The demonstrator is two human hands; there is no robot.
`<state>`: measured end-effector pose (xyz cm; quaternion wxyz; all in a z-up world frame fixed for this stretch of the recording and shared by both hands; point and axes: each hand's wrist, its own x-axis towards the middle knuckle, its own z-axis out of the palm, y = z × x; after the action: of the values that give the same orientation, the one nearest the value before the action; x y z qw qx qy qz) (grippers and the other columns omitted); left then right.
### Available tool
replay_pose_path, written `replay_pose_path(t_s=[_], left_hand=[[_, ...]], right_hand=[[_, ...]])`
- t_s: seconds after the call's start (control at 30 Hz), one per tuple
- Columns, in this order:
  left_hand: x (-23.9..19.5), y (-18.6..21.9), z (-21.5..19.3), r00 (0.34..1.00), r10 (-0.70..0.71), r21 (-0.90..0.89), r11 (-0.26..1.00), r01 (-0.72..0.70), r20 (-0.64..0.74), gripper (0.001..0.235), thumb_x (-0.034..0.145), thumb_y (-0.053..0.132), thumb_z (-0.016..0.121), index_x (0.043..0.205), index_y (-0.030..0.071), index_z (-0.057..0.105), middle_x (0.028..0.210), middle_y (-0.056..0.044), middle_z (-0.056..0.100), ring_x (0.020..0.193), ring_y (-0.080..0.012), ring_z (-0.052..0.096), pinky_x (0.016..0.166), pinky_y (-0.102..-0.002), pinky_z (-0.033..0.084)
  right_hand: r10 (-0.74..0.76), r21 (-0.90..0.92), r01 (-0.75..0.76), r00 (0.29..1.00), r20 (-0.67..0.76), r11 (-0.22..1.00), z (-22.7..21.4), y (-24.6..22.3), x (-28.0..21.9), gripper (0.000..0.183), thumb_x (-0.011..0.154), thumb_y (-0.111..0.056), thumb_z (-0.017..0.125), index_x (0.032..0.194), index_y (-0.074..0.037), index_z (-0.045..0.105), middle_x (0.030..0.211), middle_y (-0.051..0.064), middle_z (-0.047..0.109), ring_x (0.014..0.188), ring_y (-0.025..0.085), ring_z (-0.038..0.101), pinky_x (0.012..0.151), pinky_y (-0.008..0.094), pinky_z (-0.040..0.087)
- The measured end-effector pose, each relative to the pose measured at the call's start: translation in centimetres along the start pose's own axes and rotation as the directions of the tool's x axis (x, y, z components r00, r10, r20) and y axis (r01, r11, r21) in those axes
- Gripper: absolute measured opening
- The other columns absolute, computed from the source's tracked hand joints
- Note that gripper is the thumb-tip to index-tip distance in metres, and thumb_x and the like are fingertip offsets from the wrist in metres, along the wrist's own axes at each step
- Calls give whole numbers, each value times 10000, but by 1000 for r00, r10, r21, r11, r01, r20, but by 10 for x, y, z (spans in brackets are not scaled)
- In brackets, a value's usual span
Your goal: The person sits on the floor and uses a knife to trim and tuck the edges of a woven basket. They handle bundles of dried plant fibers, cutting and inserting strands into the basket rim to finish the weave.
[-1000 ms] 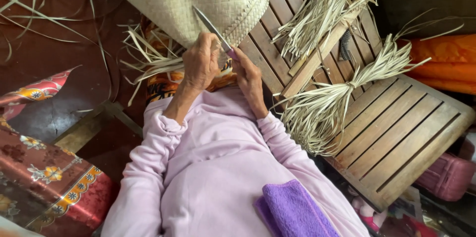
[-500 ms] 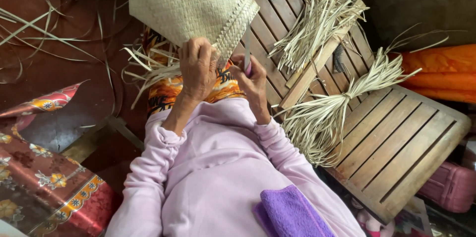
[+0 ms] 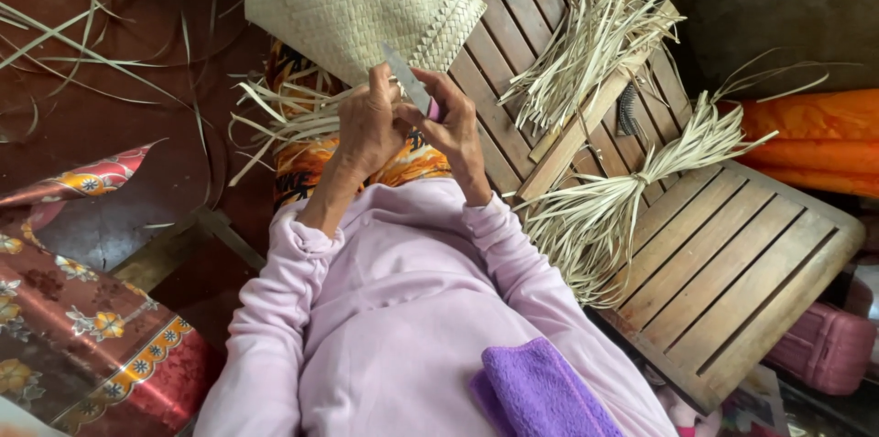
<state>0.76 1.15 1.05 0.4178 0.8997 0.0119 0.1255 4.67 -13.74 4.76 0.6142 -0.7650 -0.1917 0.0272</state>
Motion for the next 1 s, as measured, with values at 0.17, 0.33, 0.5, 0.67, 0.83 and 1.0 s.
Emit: replay_pose_path(t_s=[0.17,0.33,0.5,0.67,0.83,1.0], left_hand=[[10,12,-9,979,-149,26,989,147,142,607,817,228,701,1313,181,355,915,-52,767,901,-402,728,861,-553,527],[13,8,-9,965,-175,57,984,167,196,635,830,227,697,1379,248,379,886,-46,776,908,-375,745,891,-518,539],[12,0,4,976,-145,149,981,121,161,618,796,187,695,1339,262,408,788,-93,750,852,-390,746,858,-517,544],[14,-1,4,993,-75,100,993,66,96,650,735,215,795,1294,286,471,775,-86,748,812,-362,755,834,-468,554],[11,-11,17,1000,-14,44,999,14,-4,501,811,344,806,1231,284,539,846,-83,773,808,-333,763,812,-434,562],[13,-4,0,992,125,20,992,-125,-3,329,823,317,817,1044,299,574,820,35,726,799,-241,749,764,-371,564]], right_hand=[[19,-40,-16,997,81,999,6,-26,15,187,818,-179,881,911,-87,746,592,25,491,581,91,490,538,260,399],[-35,-83,47,990,137,995,5,-22,20,182,851,-191,852,817,-95,700,568,43,485,546,122,499,526,283,403],[-39,-69,48,992,122,997,2,10,13,71,851,-98,821,901,-92,772,568,87,591,512,174,574,520,295,448],[117,78,-123,990,75,989,1,-29,12,62,887,-32,713,922,-49,761,528,34,556,497,62,481,466,228,402],[193,233,-193,981,23,953,-8,-16,9,32,888,12,693,888,-3,721,456,38,497,335,36,412,337,169,343],[245,404,-203,968,-55,892,-14,-6,5,68,904,56,662,925,120,668,607,164,560,319,86,437,272,218,324]])
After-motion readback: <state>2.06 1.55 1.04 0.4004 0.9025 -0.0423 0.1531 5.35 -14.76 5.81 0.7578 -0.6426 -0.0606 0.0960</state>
